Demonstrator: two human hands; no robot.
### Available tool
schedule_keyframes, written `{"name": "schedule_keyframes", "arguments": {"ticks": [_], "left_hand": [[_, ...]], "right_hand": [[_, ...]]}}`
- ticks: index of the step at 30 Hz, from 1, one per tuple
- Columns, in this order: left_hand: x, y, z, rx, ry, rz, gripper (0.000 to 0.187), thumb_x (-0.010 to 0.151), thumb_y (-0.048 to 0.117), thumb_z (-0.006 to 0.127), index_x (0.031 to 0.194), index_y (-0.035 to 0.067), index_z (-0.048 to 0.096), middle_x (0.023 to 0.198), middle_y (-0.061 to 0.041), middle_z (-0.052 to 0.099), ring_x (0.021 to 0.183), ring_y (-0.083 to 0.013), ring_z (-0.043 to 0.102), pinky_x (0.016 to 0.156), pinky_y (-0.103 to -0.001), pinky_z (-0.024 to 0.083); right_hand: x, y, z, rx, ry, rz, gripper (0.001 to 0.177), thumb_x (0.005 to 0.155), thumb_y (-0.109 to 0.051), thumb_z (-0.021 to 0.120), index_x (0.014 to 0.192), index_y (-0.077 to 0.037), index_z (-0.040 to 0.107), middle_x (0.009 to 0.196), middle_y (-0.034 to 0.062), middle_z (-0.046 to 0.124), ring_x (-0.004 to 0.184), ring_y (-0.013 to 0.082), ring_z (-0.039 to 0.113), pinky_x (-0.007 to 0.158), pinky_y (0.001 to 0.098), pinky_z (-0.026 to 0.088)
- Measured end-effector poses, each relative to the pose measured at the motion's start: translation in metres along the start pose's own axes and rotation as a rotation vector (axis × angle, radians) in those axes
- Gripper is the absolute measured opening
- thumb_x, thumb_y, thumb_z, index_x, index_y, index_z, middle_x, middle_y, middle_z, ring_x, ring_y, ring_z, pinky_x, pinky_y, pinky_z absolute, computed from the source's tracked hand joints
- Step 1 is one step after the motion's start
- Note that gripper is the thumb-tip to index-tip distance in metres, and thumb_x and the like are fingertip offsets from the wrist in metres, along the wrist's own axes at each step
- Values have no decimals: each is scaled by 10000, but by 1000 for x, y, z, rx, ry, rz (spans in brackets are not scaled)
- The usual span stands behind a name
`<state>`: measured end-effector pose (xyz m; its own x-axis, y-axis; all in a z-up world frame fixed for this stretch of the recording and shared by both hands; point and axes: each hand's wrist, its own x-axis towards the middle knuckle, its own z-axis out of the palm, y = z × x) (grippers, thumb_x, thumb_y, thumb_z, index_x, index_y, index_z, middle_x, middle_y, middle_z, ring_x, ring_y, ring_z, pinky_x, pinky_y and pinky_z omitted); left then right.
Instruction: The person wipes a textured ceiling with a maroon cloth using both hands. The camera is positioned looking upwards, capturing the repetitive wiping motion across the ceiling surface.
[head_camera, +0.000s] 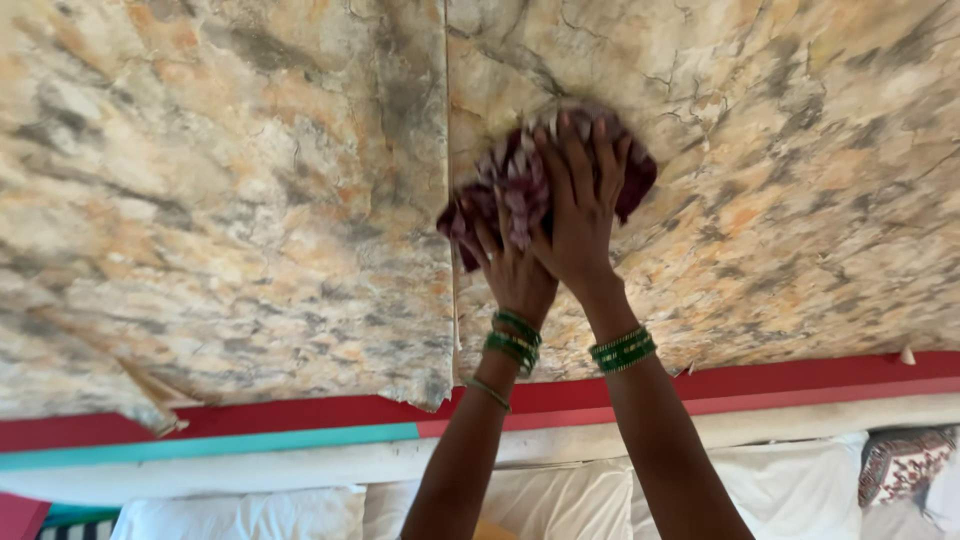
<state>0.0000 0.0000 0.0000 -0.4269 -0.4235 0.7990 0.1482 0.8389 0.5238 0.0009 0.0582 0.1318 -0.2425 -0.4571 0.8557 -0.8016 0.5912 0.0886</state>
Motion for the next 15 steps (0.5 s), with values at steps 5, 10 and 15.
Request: {"name": "schedule_keyframes", "arguments": {"ticks": [5,10,15], "left_hand": [[-77,-27,18,-37,-164,2,644,976,272,569,1585,128,417,1704,-219,238,1541,-623,110,1252,-731,92],[-139,-42,18,-4,-310,21,652,913,204,596,1545,160,438,1691,-196,200,1526,-585,91,1220,-727,112],[-139,-28,15,-110,-257,-7,700,893,106,583,1574,161,430,1699,-227,156,1530,-594,69,1224,-697,166]], "right_hand": [[-87,13,45,-94,-14,62,529,1088,-381,498,1534,-96,499,1664,149,329,1572,438,194,1299,675,126],[-175,17,65,-79,-81,167,559,1090,-376,475,1541,-48,466,1655,203,318,1555,480,208,1280,663,154],[-173,13,59,25,-1,212,555,1115,-402,452,1557,-67,452,1676,189,306,1573,458,219,1296,590,206]]}}
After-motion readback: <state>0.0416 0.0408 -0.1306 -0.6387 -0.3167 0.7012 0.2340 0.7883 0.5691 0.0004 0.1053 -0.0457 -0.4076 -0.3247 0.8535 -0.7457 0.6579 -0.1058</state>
